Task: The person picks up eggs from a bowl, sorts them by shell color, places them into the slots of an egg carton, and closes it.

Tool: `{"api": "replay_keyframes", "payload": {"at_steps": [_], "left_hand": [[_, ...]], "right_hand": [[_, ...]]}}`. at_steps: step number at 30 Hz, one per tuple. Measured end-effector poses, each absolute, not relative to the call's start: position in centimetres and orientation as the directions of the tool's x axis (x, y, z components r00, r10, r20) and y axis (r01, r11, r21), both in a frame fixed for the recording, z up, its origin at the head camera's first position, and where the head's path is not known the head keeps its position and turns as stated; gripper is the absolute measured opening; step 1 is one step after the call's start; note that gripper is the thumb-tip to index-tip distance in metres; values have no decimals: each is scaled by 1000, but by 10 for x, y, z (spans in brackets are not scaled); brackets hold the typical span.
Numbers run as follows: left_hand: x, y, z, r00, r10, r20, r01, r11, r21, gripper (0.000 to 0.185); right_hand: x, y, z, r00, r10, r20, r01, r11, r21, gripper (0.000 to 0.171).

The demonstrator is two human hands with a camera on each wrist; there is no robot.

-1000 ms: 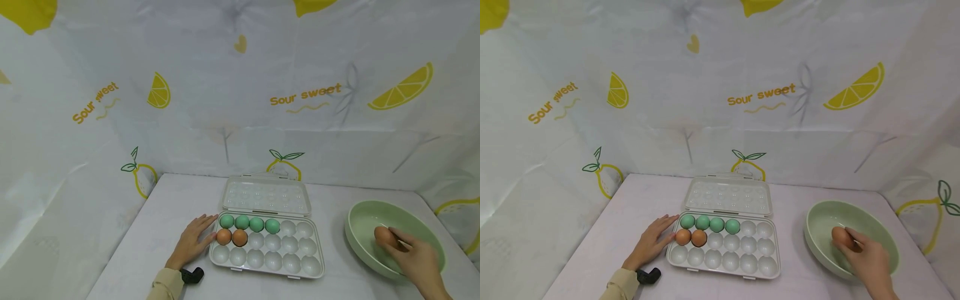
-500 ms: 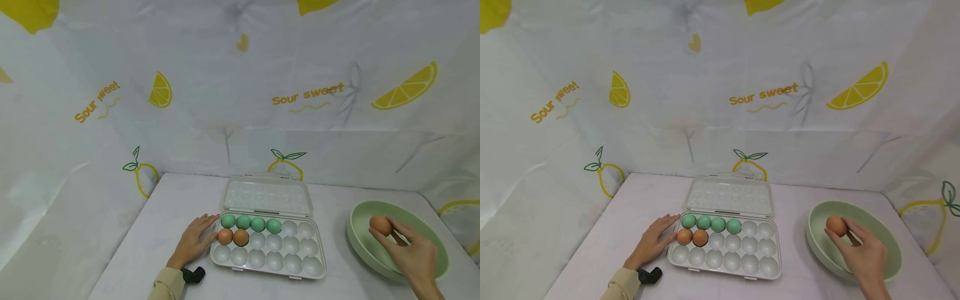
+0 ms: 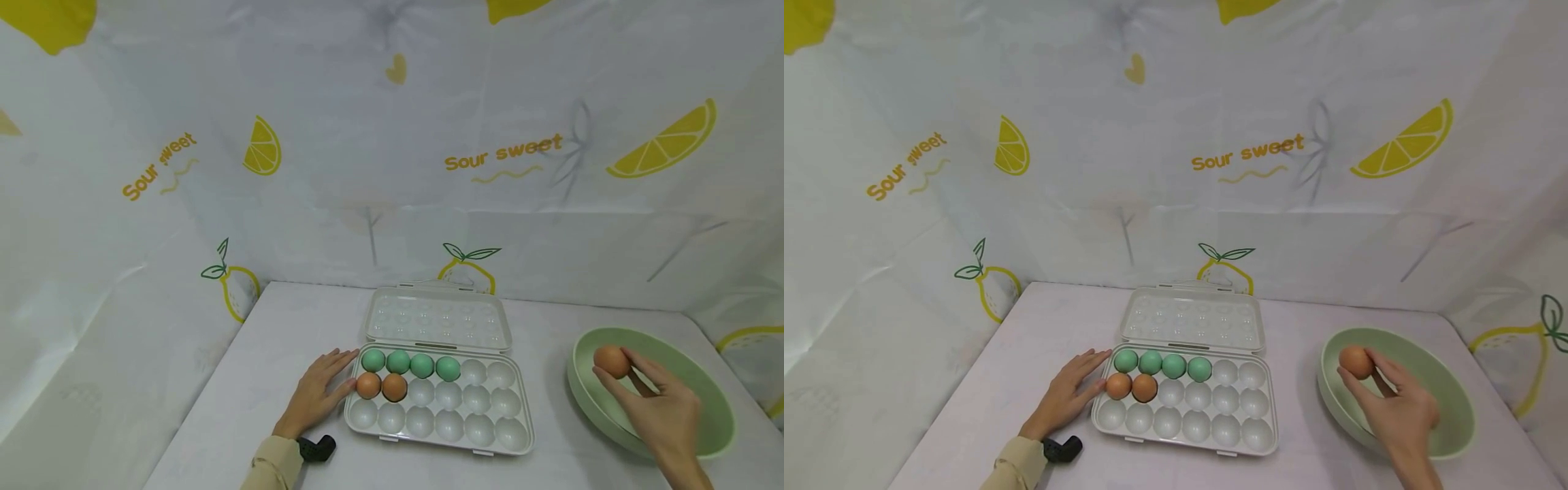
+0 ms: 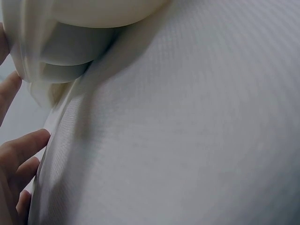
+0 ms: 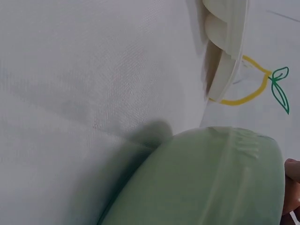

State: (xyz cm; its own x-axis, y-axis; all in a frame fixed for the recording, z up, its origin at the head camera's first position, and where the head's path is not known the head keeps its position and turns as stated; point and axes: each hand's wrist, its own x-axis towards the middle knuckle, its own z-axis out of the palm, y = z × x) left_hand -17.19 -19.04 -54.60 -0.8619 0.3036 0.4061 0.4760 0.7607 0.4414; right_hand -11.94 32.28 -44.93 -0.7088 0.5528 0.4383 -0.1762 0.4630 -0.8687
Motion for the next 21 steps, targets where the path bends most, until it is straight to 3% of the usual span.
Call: {"api": "replay_keyframes", "payload": {"at_steps": [14, 21], "left_hand": [[-172, -189, -540, -870, 313, 382, 473, 750, 463, 54], [-171, -190, -542, -870, 309, 385, 471, 752, 461, 55]], "right_hand": [[-121, 317, -452, -707, 509, 491, -247, 473, -846, 53], [-121, 304, -449, -758, 518, 396, -193, 402, -895, 55]]}}
